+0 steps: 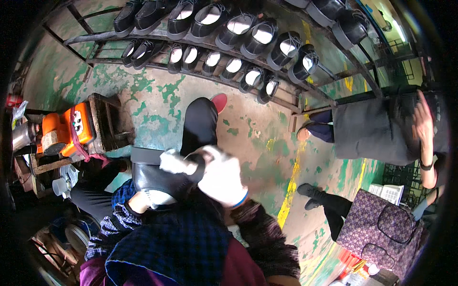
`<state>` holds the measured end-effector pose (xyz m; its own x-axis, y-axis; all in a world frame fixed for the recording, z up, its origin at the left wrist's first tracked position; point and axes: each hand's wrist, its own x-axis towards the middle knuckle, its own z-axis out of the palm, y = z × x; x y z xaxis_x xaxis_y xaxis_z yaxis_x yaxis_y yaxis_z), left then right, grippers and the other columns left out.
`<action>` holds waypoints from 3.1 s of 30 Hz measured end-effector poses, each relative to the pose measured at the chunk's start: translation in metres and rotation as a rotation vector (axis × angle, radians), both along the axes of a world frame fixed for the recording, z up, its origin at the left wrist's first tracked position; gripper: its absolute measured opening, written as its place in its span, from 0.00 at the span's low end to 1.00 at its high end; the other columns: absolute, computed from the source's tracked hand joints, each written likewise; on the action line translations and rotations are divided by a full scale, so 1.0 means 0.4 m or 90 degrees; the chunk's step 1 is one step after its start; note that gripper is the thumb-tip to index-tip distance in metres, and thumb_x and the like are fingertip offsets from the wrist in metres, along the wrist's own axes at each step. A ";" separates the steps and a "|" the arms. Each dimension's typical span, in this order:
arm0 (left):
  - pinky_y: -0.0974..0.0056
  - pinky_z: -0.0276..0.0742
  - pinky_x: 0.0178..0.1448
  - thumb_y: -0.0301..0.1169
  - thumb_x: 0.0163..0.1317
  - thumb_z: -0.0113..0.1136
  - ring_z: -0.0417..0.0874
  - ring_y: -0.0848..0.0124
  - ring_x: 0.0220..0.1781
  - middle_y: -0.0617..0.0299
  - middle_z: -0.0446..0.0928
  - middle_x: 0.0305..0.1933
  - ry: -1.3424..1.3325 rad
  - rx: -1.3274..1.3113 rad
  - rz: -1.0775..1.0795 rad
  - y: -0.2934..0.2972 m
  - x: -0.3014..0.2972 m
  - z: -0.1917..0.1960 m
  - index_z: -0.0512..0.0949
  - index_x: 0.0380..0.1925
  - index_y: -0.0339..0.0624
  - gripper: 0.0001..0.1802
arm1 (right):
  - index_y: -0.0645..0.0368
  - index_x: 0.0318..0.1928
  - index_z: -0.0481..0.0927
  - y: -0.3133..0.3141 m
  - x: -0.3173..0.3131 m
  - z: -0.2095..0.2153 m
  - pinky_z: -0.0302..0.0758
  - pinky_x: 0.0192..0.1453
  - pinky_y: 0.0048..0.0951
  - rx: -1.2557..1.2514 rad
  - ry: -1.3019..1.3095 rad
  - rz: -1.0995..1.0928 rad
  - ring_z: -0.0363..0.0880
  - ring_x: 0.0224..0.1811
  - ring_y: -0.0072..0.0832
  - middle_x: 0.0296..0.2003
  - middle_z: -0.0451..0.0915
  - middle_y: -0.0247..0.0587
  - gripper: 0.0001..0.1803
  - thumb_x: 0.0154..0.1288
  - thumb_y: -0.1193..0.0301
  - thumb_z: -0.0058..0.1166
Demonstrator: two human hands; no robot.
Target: Applying a finishing substance to the edge of black leather shoes using a small brush.
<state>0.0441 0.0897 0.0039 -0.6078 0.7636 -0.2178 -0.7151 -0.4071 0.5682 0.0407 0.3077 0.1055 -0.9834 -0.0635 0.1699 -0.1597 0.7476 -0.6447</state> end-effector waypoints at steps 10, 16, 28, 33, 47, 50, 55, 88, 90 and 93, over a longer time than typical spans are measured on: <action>0.63 0.70 0.68 0.30 0.75 0.43 0.74 0.66 0.61 0.55 0.73 0.60 -0.133 0.065 0.042 -0.037 0.034 -0.107 0.66 0.63 0.36 0.20 | 0.58 0.39 0.83 0.008 -0.007 -0.001 0.79 0.40 0.35 0.022 0.021 0.004 0.83 0.34 0.42 0.32 0.83 0.43 0.13 0.49 0.73 0.63; 0.63 0.70 0.68 0.30 0.75 0.43 0.74 0.66 0.62 0.55 0.73 0.60 -0.131 0.053 0.034 0.018 -0.013 -0.013 0.66 0.63 0.36 0.20 | 0.59 0.39 0.84 0.084 0.031 -0.035 0.81 0.43 0.31 -0.072 -0.120 -0.056 0.86 0.37 0.35 0.33 0.85 0.42 0.15 0.49 0.72 0.67; 0.62 0.71 0.67 0.30 0.75 0.43 0.74 0.67 0.62 0.55 0.73 0.59 -0.142 0.020 0.046 0.037 -0.023 0.068 0.66 0.63 0.36 0.19 | 0.64 0.39 0.82 0.078 0.054 -0.045 0.82 0.44 0.28 -0.059 -0.050 -0.063 0.88 0.38 0.30 0.35 0.87 0.44 0.12 0.52 0.76 0.64; 0.62 0.71 0.67 0.30 0.75 0.43 0.74 0.67 0.62 0.55 0.73 0.59 -0.151 0.031 0.046 0.049 -0.027 0.072 0.66 0.63 0.36 0.19 | 0.52 0.35 0.83 0.001 0.005 -0.028 0.80 0.35 0.33 0.015 0.067 -0.008 0.83 0.32 0.36 0.32 0.83 0.35 0.09 0.51 0.67 0.62; 0.62 0.71 0.67 0.30 0.75 0.43 0.74 0.67 0.61 0.55 0.74 0.59 -0.154 0.028 0.059 0.046 -0.037 0.100 0.67 0.63 0.36 0.19 | 0.46 0.42 0.85 0.001 0.030 -0.016 0.79 0.40 0.34 0.097 0.128 -0.053 0.82 0.36 0.31 0.37 0.84 0.31 0.16 0.48 0.67 0.63; 0.62 0.71 0.67 0.29 0.75 0.43 0.74 0.67 0.61 0.55 0.74 0.58 -0.146 0.019 0.064 0.051 -0.049 0.095 0.67 0.62 0.36 0.19 | 0.37 0.43 0.85 0.110 0.060 -0.060 0.80 0.35 0.31 0.219 0.066 0.033 0.84 0.34 0.30 0.35 0.84 0.29 0.16 0.52 0.68 0.66; 0.62 0.71 0.66 0.29 0.75 0.43 0.74 0.67 0.61 0.55 0.74 0.58 -0.150 0.016 0.066 0.052 -0.043 0.099 0.67 0.62 0.36 0.19 | 0.63 0.38 0.82 0.064 0.068 -0.017 0.82 0.44 0.31 0.036 0.141 -0.049 0.88 0.38 0.31 0.33 0.86 0.43 0.11 0.53 0.76 0.65; 0.62 0.72 0.66 0.28 0.74 0.43 0.74 0.67 0.61 0.56 0.75 0.57 -0.170 0.013 0.061 0.043 -0.050 0.131 0.68 0.62 0.36 0.18 | 0.57 0.41 0.85 0.143 0.054 -0.016 0.80 0.38 0.32 0.137 -0.114 -0.053 0.85 0.33 0.38 0.34 0.84 0.43 0.14 0.51 0.75 0.66; 0.62 0.72 0.65 0.28 0.74 0.43 0.74 0.67 0.61 0.56 0.75 0.57 -0.169 0.013 0.060 0.041 -0.049 0.131 0.68 0.62 0.36 0.18 | 0.62 0.41 0.84 0.160 0.066 -0.027 0.80 0.42 0.30 0.012 -0.105 -0.077 0.87 0.36 0.36 0.35 0.85 0.46 0.14 0.51 0.76 0.68; 0.62 0.72 0.65 0.28 0.74 0.43 0.74 0.67 0.61 0.56 0.75 0.57 -0.169 0.020 0.061 0.051 -0.051 0.126 0.68 0.62 0.36 0.18 | 0.57 0.36 0.85 0.122 0.044 0.003 0.80 0.37 0.32 -0.031 -0.079 -0.090 0.85 0.33 0.38 0.34 0.84 0.43 0.08 0.53 0.71 0.65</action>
<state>0.0235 0.1103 0.0543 -0.6028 0.7140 -0.3562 -0.7944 -0.4950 0.3520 0.0584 0.3565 0.1069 -0.9955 0.0818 0.0471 0.0269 0.7242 -0.6890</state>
